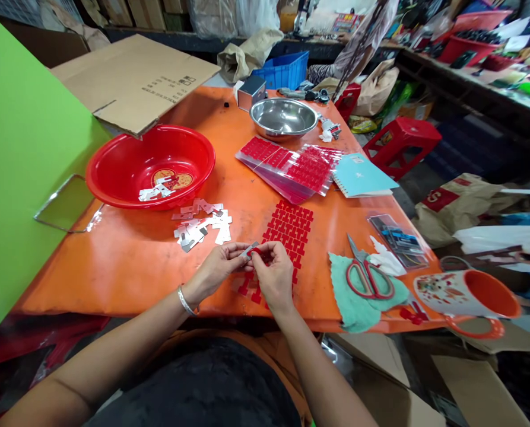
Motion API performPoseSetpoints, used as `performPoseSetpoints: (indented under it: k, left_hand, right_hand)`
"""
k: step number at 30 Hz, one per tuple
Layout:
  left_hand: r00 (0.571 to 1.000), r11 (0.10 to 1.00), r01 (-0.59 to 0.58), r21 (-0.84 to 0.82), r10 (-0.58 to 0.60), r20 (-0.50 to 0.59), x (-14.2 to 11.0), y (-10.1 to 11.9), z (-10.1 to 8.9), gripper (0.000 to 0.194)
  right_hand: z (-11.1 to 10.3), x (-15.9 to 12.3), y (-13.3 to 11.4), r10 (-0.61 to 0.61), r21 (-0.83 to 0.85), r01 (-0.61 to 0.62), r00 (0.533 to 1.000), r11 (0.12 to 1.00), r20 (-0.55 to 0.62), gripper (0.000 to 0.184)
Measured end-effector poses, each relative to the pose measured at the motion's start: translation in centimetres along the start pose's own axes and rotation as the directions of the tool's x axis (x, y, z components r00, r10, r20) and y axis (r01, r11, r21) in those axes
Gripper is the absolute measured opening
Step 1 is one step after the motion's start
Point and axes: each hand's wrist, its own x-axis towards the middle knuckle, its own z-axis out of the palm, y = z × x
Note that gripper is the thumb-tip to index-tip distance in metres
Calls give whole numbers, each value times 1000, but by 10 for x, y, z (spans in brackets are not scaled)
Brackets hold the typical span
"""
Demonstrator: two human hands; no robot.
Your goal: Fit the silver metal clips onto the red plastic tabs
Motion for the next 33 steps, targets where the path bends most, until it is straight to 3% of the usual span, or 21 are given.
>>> performPoseSetpoints:
  k: [9,18,29,33]
  left_hand:
    - [1000,1000,-19,12,19,21,0,-1,0,35]
    - [999,1000,-16,18,16,29,-2,1,0,35]
    - [993,993,-107,59,110,-53,1,-7,0,19]
    - [990,991,-116,71,121,-69,-1,-7,0,20]
  right_hand:
    - [-2,-2,0,-23,-55,24,1000,998,12,15]
    - [0,-4,-7,19,-23,-19,1000,1000,11,15]
    - [4,-11,-6,-78,-76,78,997,994,4,13]
    - [1,-10,-10,-224,-196,213,974,957,-34,10]
